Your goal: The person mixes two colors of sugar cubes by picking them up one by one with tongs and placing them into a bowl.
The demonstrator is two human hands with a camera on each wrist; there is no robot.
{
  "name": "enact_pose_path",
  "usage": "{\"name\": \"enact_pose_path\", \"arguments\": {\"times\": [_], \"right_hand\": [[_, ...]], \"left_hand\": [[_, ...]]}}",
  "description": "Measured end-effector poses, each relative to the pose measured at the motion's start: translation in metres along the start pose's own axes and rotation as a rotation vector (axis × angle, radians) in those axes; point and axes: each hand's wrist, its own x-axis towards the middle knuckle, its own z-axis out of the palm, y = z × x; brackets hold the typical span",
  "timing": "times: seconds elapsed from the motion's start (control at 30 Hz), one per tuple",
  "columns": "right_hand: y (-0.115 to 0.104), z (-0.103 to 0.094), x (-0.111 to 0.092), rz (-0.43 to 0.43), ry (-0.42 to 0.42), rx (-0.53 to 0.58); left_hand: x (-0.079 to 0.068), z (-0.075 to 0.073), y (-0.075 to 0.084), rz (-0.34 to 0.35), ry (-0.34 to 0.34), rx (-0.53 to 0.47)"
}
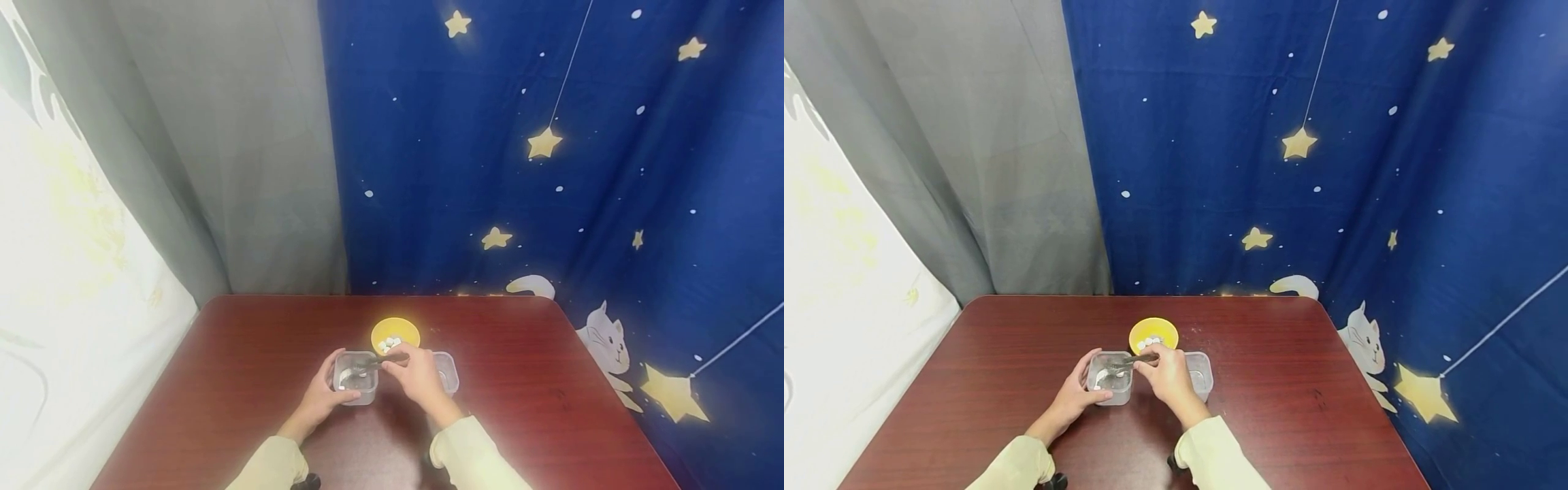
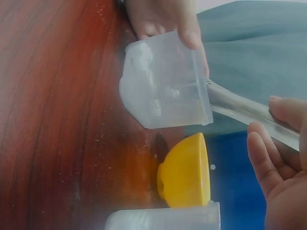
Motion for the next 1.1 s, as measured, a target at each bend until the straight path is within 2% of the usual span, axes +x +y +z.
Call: {"name": "enact_pose_path", "arguments": {"times": [0.2, 0.43, 0.67, 0.9, 1.1], "right_hand": [[-0.003, -0.004, 0.0, 0.039, 0.044, 0.034], [-0.008, -0.008, 0.0, 0.078, 0.104, 0.128], [-0.016, -0.02, -0.001, 0.134, 0.145, 0.103], [-0.024, -0.028, 0.001, 0.116, 0.203, 0.156], [-0.021, -0.03, 0.004, 0.089, 0.3, 0.196]], "left_hand": [[0.0, 0.0, 0.002, -0.003, 0.002, -0.006], [0.001, 0.0, -0.001, 0.006, 0.0, 0.003], [0.0, 0.0, 0.001, 0.008, 0.0, -0.017], [-0.001, 0.0, 0.0, 0.022, 0.004, -0.001], [-0.002, 0.0, 0.002, 0.033, 0.005, -0.012]]}}
